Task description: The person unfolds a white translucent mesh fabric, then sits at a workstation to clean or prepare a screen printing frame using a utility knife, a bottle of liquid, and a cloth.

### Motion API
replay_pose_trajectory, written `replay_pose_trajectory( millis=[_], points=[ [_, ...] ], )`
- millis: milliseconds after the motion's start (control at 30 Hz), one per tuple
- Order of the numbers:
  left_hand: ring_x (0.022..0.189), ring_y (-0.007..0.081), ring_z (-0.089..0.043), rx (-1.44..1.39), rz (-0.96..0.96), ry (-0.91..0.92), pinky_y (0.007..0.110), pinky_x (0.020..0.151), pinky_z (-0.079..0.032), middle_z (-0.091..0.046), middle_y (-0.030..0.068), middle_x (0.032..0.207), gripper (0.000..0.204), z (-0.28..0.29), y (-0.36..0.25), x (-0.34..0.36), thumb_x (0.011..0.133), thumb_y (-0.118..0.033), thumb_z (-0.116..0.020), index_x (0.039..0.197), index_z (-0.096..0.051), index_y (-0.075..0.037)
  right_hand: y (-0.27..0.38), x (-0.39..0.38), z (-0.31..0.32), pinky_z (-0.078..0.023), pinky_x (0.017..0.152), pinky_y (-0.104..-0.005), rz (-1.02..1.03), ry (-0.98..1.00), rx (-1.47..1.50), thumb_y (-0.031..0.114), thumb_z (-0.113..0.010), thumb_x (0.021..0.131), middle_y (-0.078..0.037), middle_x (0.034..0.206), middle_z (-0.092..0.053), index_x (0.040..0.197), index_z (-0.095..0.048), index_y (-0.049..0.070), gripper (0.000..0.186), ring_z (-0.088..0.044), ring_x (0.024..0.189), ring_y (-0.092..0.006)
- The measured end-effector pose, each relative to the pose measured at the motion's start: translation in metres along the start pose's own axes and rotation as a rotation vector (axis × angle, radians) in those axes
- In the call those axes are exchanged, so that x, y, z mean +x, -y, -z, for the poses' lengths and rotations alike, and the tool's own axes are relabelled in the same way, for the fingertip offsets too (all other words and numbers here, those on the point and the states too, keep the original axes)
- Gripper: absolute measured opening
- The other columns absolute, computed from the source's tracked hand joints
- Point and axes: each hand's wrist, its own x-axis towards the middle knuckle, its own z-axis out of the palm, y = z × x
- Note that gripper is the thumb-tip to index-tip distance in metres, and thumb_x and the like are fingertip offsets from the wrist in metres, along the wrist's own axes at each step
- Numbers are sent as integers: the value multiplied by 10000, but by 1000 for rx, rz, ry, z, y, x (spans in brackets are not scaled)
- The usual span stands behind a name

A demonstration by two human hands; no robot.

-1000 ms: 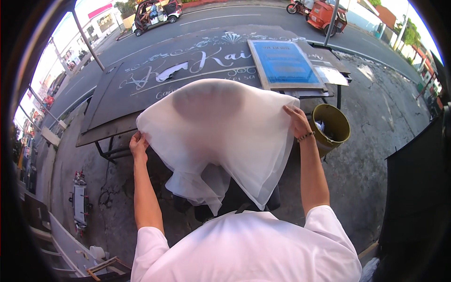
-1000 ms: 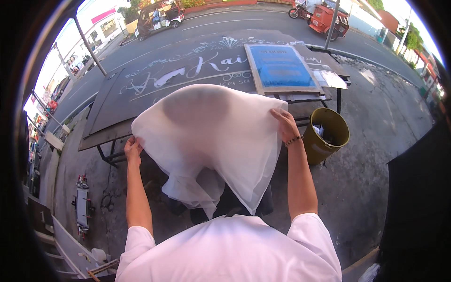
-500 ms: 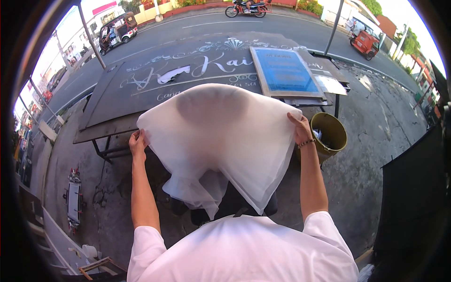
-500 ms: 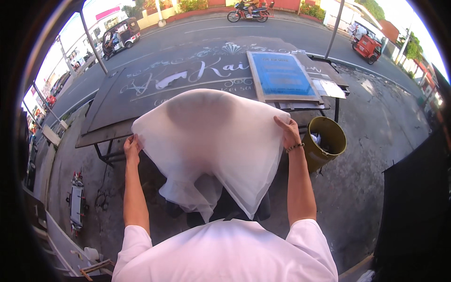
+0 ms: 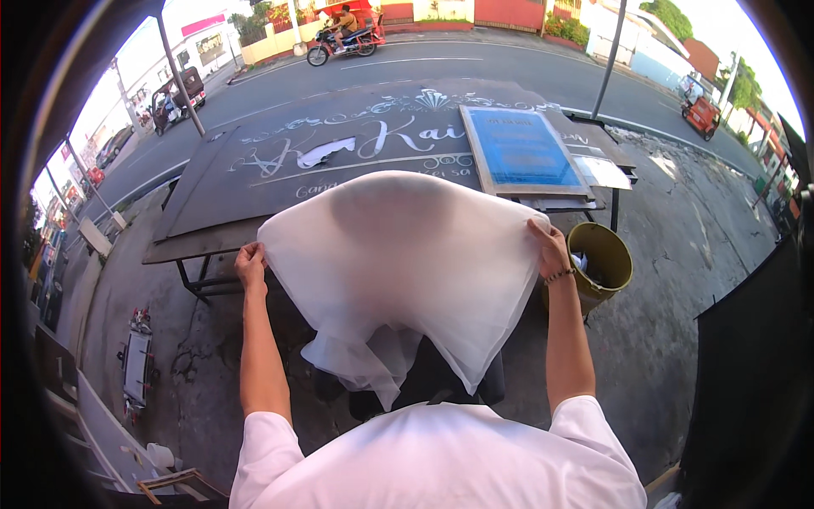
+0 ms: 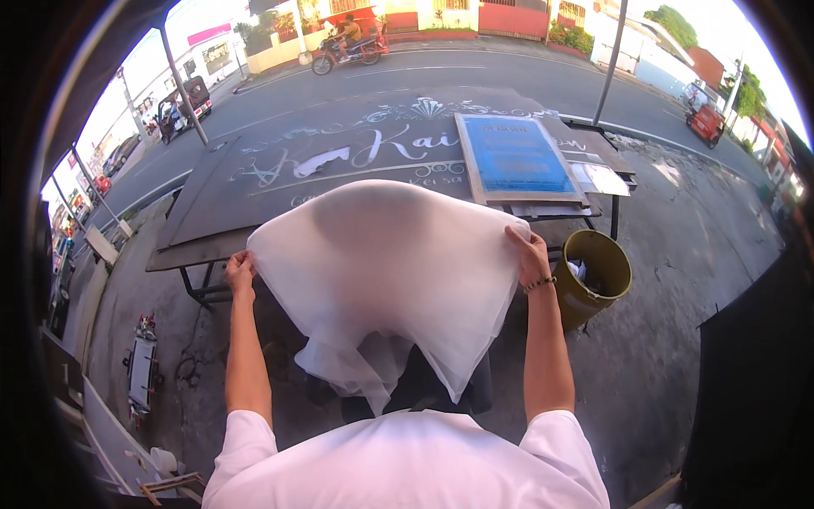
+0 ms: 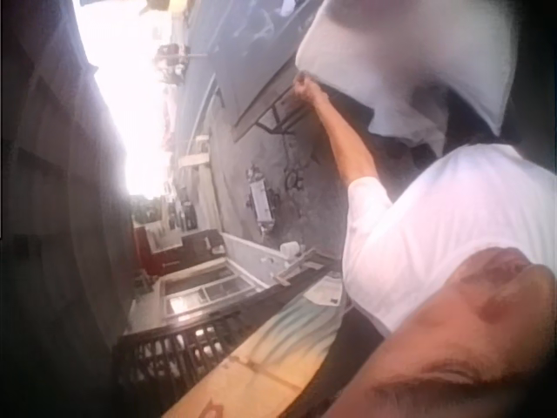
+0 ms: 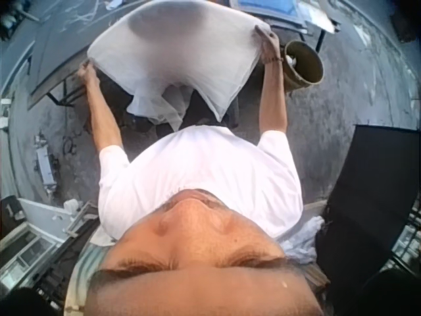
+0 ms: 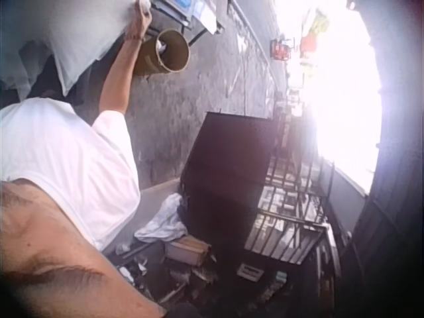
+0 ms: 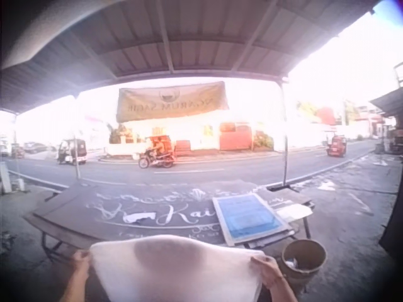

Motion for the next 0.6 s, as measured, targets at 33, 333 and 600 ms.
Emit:
replay_pose_trajectory(
  millis=[33, 333, 600],
  points=[
    [806, 75, -609, 44, 29, 11, 245, 685, -487, -670, -34, 943, 196, -4, -3, -1, 907, -221, -748, 1031, -646, -108, 1, 0, 1, -567, 707, -294, 0, -5, -13, 178, -797, 862, -66, 948, -716, 1029, -701, -6, 266, -687, 786, -146],
    [1134, 336, -598, 697, -672, 42, 433, 999, -480, -581, 167, 1280, 609, -50, -61, -39, 736, -191, -857, 1269, -589, -69, -1, 2, 1, -569, 709, -289, -30, 60, 57, 198, -774, 888, -59, 941, -712, 1047, -691, -7, 272, -691, 787, -151],
    [1318, 331, -501, 698, -812, 470, 429, 1087, -418, -553, 140, 1410, 555, -140, -108, -64, 809, -210, -793, 1320, -601, -108, -6, 9, 12, -570, 740, -285, -27, 98, 82, 169, -752, 902, -65, 970, -724, 1050, -702, -4, 233, -697, 830, -148]
  ],
)
